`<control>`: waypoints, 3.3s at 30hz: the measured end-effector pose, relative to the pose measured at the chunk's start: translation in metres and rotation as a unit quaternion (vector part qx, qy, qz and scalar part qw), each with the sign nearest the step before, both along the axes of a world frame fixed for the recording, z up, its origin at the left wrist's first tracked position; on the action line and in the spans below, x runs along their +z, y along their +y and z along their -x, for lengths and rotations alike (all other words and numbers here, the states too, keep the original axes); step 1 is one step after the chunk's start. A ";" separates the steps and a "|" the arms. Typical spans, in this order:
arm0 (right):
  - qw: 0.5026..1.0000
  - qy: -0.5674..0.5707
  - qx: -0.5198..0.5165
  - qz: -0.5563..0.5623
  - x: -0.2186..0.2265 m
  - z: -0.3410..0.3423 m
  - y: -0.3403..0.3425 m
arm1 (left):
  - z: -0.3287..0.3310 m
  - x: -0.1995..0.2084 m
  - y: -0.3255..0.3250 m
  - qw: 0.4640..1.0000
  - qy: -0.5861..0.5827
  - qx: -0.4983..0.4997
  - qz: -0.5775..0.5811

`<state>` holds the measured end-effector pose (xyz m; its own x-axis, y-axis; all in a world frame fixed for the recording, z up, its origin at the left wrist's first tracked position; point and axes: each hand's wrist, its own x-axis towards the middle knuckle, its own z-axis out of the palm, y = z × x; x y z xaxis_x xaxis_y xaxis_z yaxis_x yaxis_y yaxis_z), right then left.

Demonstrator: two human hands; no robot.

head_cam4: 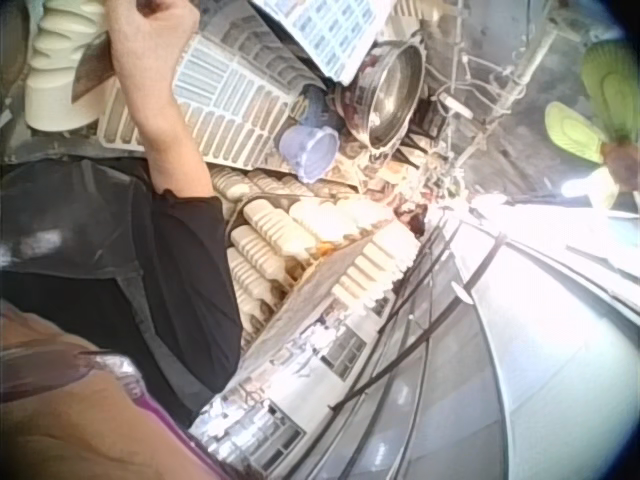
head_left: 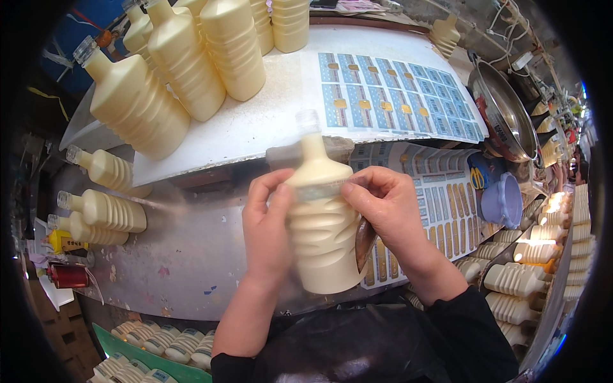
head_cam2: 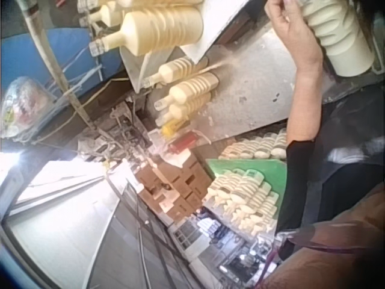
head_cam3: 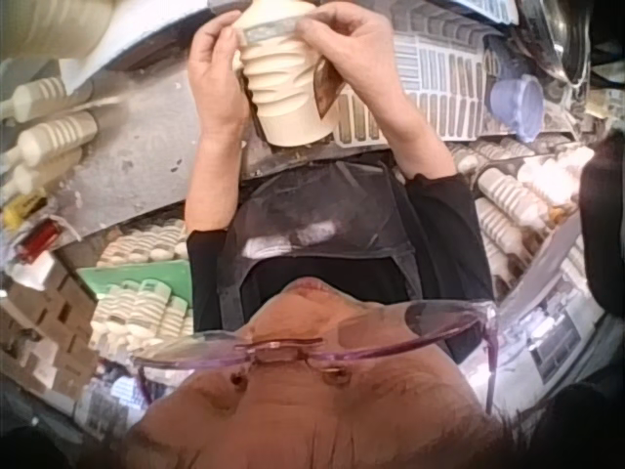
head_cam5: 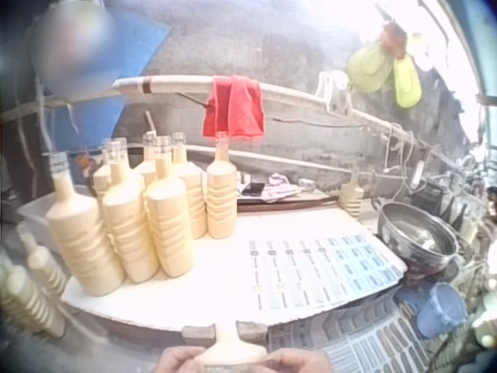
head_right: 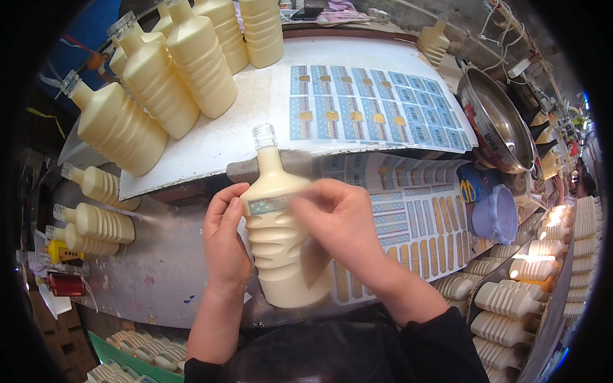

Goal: The person repeatedly picks up cream-colored plastic bottles, peels labels from a sheet, and applies them to the bottles' bodies. The labeled bottles are placed on a nearby green tray. The process is repeated for multiple bottles in a consistent sequence.

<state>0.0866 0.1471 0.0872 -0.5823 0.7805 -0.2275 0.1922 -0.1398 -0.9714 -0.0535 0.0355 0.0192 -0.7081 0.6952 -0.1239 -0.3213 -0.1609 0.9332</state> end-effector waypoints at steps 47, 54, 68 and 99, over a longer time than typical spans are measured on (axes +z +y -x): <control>0.990 0.069 0.057 0.113 -0.044 -0.012 0.025 | -0.022 0.011 -0.001 1.000 -0.006 0.000 -0.011; 0.991 0.061 0.073 0.093 -0.057 -0.009 0.028 | -0.022 0.008 0.001 1.000 -0.010 0.013 -0.023; 0.991 0.075 0.063 0.091 -0.055 -0.007 0.027 | -0.022 0.009 0.002 0.999 -0.029 0.020 -0.026; 0.953 -0.073 0.068 -0.288 -0.024 -0.040 -0.014 | -0.037 -0.004 -0.020 0.994 -0.004 -0.111 -0.021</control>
